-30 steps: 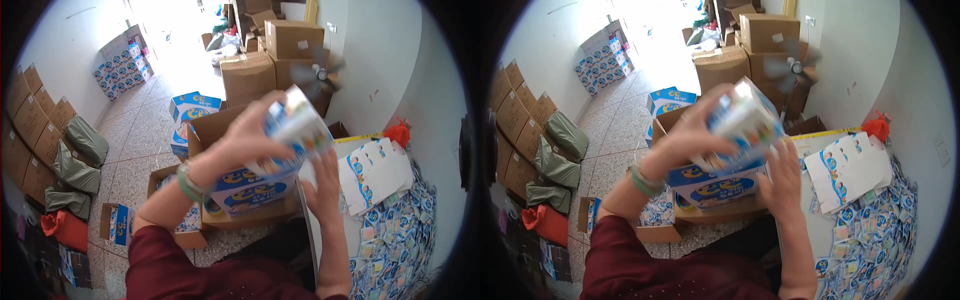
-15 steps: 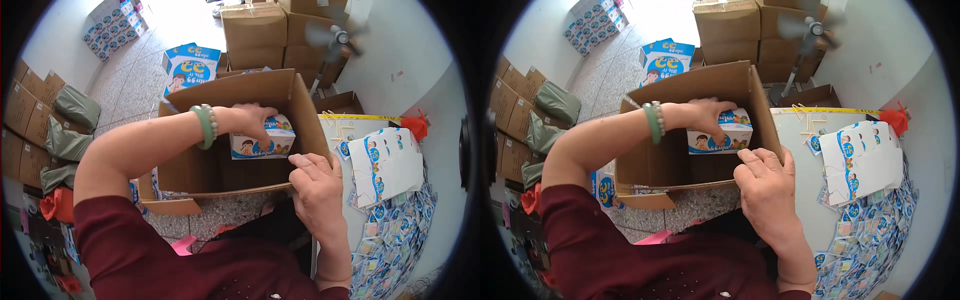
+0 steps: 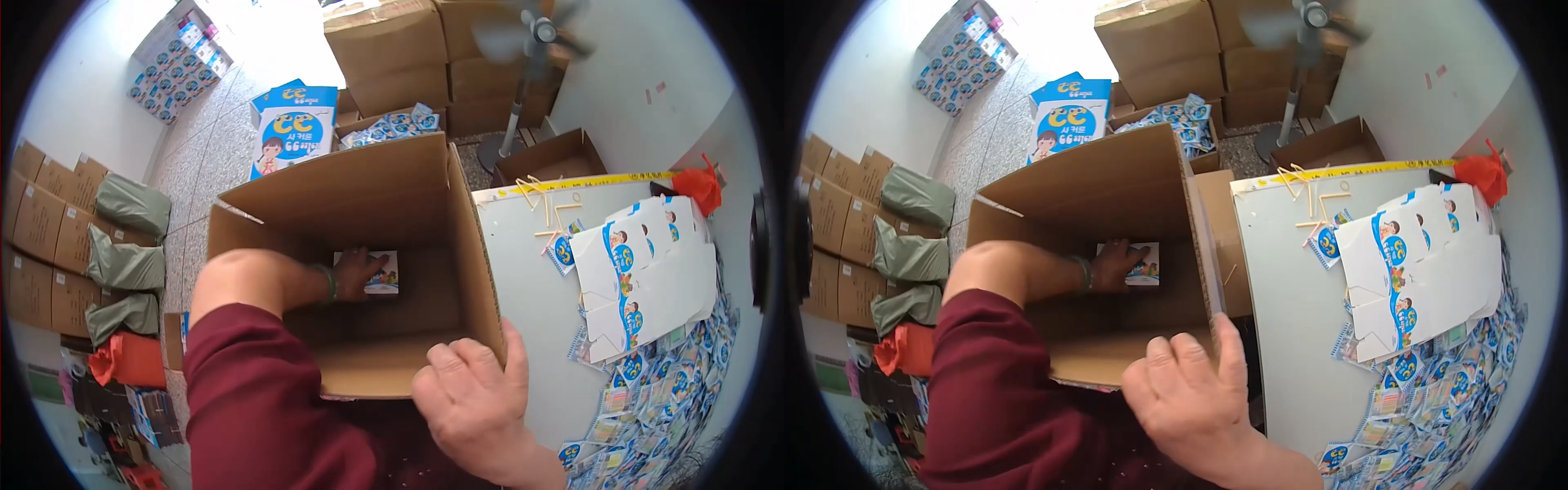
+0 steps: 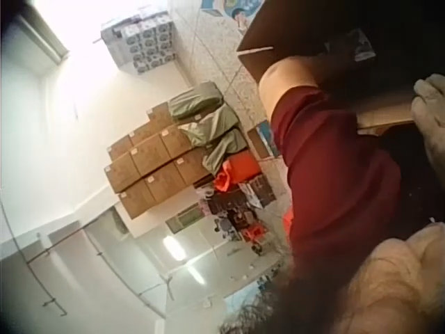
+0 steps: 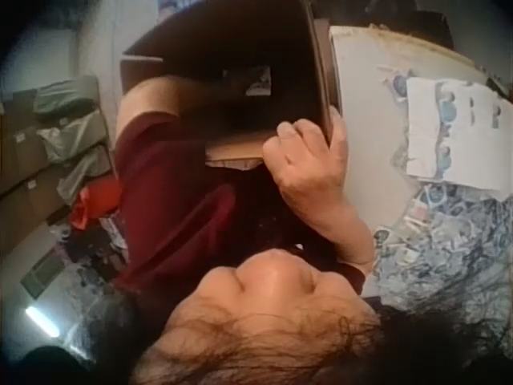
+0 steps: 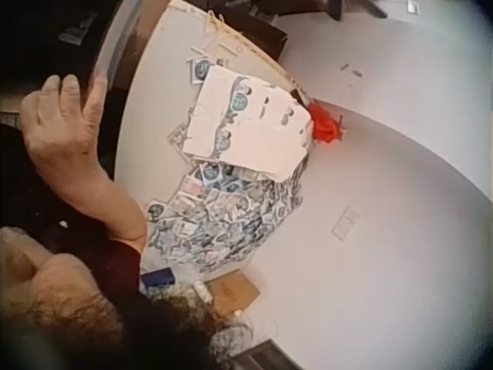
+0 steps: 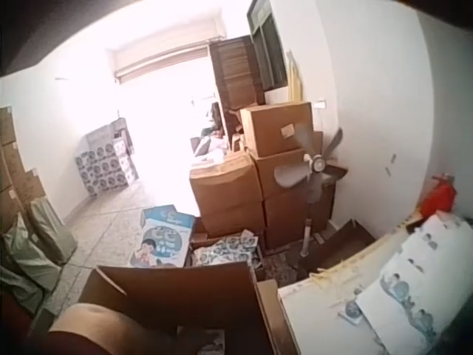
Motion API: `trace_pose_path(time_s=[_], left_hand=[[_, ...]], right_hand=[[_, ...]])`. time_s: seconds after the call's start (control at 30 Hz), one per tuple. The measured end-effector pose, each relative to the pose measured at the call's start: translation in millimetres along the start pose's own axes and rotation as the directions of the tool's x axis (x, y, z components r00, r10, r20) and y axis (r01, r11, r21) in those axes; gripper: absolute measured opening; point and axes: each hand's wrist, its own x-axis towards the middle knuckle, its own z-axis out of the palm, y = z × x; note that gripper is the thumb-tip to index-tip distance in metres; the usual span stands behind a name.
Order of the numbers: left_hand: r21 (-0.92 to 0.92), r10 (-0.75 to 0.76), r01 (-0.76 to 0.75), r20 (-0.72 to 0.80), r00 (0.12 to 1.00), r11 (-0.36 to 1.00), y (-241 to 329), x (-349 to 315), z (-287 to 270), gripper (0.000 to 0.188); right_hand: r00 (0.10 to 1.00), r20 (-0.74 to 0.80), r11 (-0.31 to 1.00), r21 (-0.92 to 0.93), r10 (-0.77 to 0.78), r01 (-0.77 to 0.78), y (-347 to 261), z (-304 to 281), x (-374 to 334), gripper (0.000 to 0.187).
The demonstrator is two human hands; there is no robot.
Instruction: Assembling small cardboard boxes and filling them with individual product packets.
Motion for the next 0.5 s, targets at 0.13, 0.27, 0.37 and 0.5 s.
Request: trace_pose_path(time_s=[0.13,0.27,0.37,0.5], left_hand=[[0.044,-0.062,0.070,-0.160,0.985,0.997,11,12,45,0.097],[-0.051,-0.180,0.183,0.068,0.981,0.982,15,21,30,0.084],[-0.045,-0.126,0.134,0.152,0.980,0.990,6,35,33,0.067],[0.308,0.084,-0.112,0.104,0.991,0.945,12,58,51,0.053]], right_hand=[[0.997,-0.026,0.996,0.058,0.066,-0.065,-4,-22,20,0.006],[0.998,0.056,0.999,0.008,0.040,-0.041,1,-23,18,0.007],[0.998,0.030,0.998,-0.026,0.059,-0.058,1,-22,23,0.008],[0.996,0.045,0.996,-0.048,0.082,-0.080,3,-9,8,0.007]])
